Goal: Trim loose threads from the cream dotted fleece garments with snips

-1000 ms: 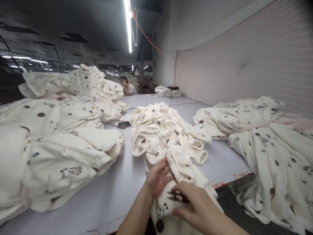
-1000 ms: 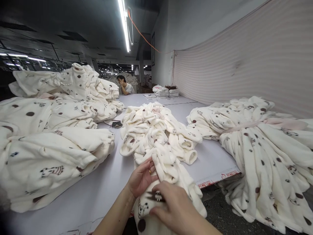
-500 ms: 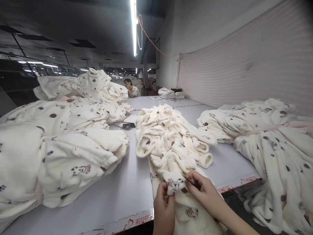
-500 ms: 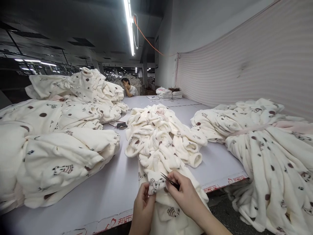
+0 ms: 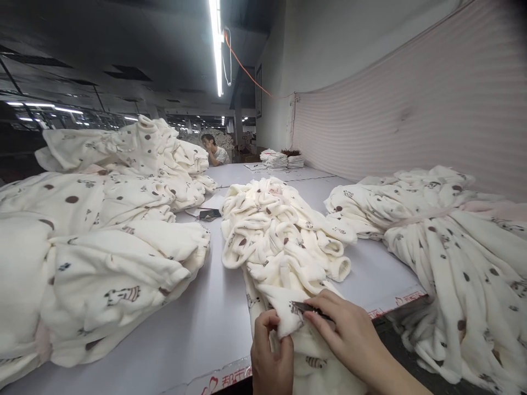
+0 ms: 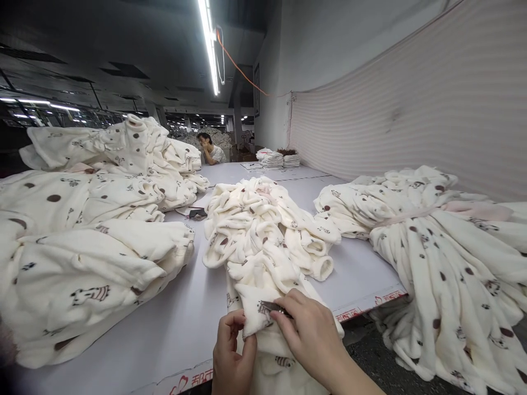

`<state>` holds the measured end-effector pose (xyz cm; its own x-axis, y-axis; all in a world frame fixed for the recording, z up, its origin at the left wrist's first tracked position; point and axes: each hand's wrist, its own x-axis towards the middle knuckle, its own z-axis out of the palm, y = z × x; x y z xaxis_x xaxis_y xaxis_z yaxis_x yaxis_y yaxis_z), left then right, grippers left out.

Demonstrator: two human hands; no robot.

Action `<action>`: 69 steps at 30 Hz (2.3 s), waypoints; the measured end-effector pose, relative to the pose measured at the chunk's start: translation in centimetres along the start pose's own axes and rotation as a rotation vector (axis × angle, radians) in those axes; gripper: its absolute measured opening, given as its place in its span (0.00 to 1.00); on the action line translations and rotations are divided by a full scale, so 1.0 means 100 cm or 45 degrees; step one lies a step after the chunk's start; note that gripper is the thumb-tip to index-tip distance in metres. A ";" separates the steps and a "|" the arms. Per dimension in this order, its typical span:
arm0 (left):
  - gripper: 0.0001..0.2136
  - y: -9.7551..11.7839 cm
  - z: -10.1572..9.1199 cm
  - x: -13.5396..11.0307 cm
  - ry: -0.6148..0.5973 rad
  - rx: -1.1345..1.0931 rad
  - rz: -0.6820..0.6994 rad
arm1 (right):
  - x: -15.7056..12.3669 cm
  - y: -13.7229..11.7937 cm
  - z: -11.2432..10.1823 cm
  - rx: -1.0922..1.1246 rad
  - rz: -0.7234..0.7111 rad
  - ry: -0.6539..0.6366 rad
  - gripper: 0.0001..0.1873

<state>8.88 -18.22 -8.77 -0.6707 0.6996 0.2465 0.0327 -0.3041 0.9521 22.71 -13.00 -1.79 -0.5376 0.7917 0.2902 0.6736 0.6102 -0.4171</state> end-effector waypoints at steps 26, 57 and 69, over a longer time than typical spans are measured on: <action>0.16 0.013 0.013 0.035 -0.707 -1.044 -0.876 | 0.011 0.014 -0.012 0.139 -0.010 0.051 0.11; 0.16 0.030 0.019 0.053 -0.795 -0.959 -0.946 | 0.028 0.030 -0.020 0.291 0.059 0.182 0.11; 0.15 0.011 0.053 0.090 -0.915 -0.896 -0.839 | -0.004 0.031 -0.005 0.489 0.302 0.082 0.15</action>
<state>6.81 -8.87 -4.51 0.1672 0.9859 0.0071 -0.7229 0.1177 0.6808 25.30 -11.42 -2.78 -0.3502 0.9160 0.1957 0.5308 0.3662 -0.7643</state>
